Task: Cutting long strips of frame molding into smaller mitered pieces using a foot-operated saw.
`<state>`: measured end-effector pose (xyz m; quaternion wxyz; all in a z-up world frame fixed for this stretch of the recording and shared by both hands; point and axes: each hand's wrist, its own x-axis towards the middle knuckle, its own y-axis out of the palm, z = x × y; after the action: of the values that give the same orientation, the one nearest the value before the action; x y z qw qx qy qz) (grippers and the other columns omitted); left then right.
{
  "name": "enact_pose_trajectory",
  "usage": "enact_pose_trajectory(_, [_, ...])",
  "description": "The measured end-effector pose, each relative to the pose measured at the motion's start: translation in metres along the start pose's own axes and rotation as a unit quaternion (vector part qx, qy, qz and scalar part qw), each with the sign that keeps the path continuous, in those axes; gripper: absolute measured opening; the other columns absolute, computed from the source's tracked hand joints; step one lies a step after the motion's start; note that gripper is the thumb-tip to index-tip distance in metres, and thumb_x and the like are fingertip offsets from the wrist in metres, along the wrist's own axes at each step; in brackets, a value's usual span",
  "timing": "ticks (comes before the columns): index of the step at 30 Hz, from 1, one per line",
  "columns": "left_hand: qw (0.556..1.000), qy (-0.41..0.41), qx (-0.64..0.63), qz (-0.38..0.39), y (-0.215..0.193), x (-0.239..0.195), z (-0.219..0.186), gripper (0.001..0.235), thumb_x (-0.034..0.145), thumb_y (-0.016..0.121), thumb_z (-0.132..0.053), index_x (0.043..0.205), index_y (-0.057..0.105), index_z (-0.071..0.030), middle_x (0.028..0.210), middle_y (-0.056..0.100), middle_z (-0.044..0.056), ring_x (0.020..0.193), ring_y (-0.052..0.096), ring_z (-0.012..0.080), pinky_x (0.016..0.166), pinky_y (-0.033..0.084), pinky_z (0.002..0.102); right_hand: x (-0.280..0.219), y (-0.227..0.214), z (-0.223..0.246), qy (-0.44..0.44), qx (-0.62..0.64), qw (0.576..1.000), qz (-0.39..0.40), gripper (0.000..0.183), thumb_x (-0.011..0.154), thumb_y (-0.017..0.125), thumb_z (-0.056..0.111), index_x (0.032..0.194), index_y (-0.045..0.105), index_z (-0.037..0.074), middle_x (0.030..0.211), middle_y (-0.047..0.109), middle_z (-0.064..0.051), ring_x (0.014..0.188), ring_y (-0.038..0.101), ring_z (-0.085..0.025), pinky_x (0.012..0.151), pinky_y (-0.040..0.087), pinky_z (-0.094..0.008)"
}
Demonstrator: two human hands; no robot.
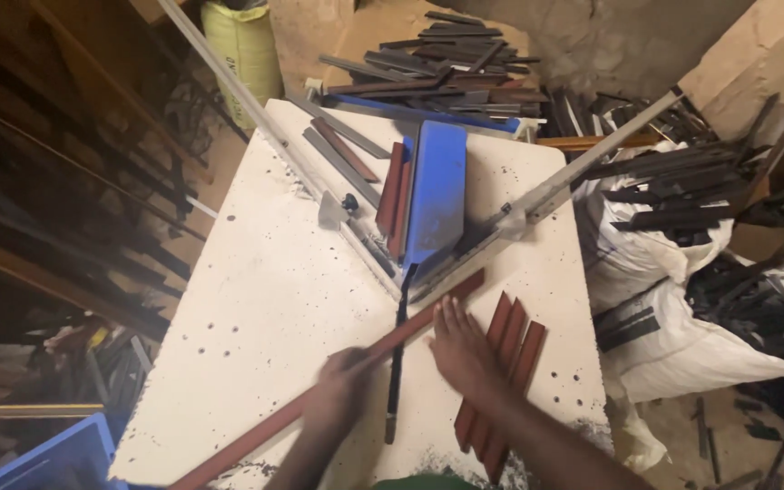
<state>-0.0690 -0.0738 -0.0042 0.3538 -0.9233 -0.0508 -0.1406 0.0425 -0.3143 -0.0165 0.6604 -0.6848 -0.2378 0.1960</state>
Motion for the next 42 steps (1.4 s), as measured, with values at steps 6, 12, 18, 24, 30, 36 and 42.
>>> enact_pose_trajectory(6, [0.965,-0.251,-0.009,0.08,-0.088,-0.053,0.049,0.029,0.09,0.066,-0.015,0.115,0.079,-0.008,0.091,0.071,0.015,0.085,0.067,0.0301,0.073,0.056,0.041,0.024,0.008,-0.042,0.038,0.028,0.999,-0.007,0.065,0.103,0.05,0.036,0.151,0.036,-0.006,0.154,0.037,-0.032,0.149,0.034,-0.041,0.123,0.028,-0.049])
enact_pose_trajectory(12, [0.97,-0.213,0.003,0.115,-0.08,-0.07,0.062,0.024,0.092,0.069,-0.02,0.111,0.081,-0.01,0.066,0.074,0.009,0.056,0.073,0.0186,0.055,0.058,0.035,0.043,0.023,-0.068,0.047,0.003,0.999,-0.013,0.071,0.098,0.055,0.034,0.149,0.037,-0.011,0.155,0.035,-0.036,0.143,0.04,-0.043,0.117,0.032,-0.048])
enact_pose_trajectory(18, [0.98,-0.1,0.168,0.041,-0.081,-0.032,0.028,0.025,0.085,0.07,-0.009,0.103,0.084,-0.02,0.075,0.07,0.007,0.076,0.068,0.0218,0.069,0.057,0.036,0.062,0.029,-0.099,0.02,0.028,0.999,-0.016,0.067,0.101,0.054,0.037,0.147,0.042,-0.01,0.154,0.039,-0.034,0.146,0.04,-0.044,0.119,0.035,-0.049])
enact_pose_trajectory(24, [0.991,-0.063,0.12,-0.011,-0.085,0.0,0.025,0.021,0.082,0.073,-0.011,0.1,0.082,-0.016,0.073,0.069,0.009,0.076,0.066,0.0241,0.066,0.056,0.038,0.098,0.01,-0.096,0.06,-0.027,0.998,0.014,0.089,0.09,0.059,0.058,0.143,0.047,-0.013,0.148,0.042,-0.038,0.134,0.045,-0.046,0.106,0.039,-0.05])
enact_pose_trajectory(30, [0.967,-0.163,0.168,0.099,-0.066,0.032,0.059,0.029,0.095,0.069,-0.013,0.12,0.079,-0.023,0.085,0.07,0.008,0.08,0.065,0.0228,0.066,0.057,0.035,0.133,0.012,-0.114,0.008,-0.159,0.978,-0.132,0.074,0.086,0.061,0.065,0.109,0.078,-0.004,0.134,0.063,-0.029,0.123,0.06,-0.039,0.111,0.046,-0.046])
enact_pose_trajectory(36, [0.988,-0.069,0.139,-0.008,-0.046,0.041,0.095,0.037,0.077,0.073,-0.009,0.11,0.082,-0.021,0.096,0.068,0.011,0.087,0.063,0.0241,0.077,0.057,0.034,0.16,0.017,-0.132,-0.001,-0.173,0.982,-0.081,0.066,0.092,0.062,0.062,0.097,0.079,-0.002,0.13,0.065,-0.033,0.123,0.062,-0.044,0.108,0.047,-0.046])
enact_pose_trajectory(42, [0.992,-0.049,0.113,0.0,-0.061,0.028,0.082,0.041,0.078,0.073,-0.007,0.116,0.082,-0.02,0.094,0.067,0.009,0.093,0.062,0.0256,0.085,0.054,0.036,0.145,-0.026,-0.108,0.03,-0.1,0.994,0.022,0.083,0.09,0.059,0.069,0.127,0.065,-0.006,0.145,0.049,-0.036,0.138,0.044,-0.048,0.116,0.038,-0.052])
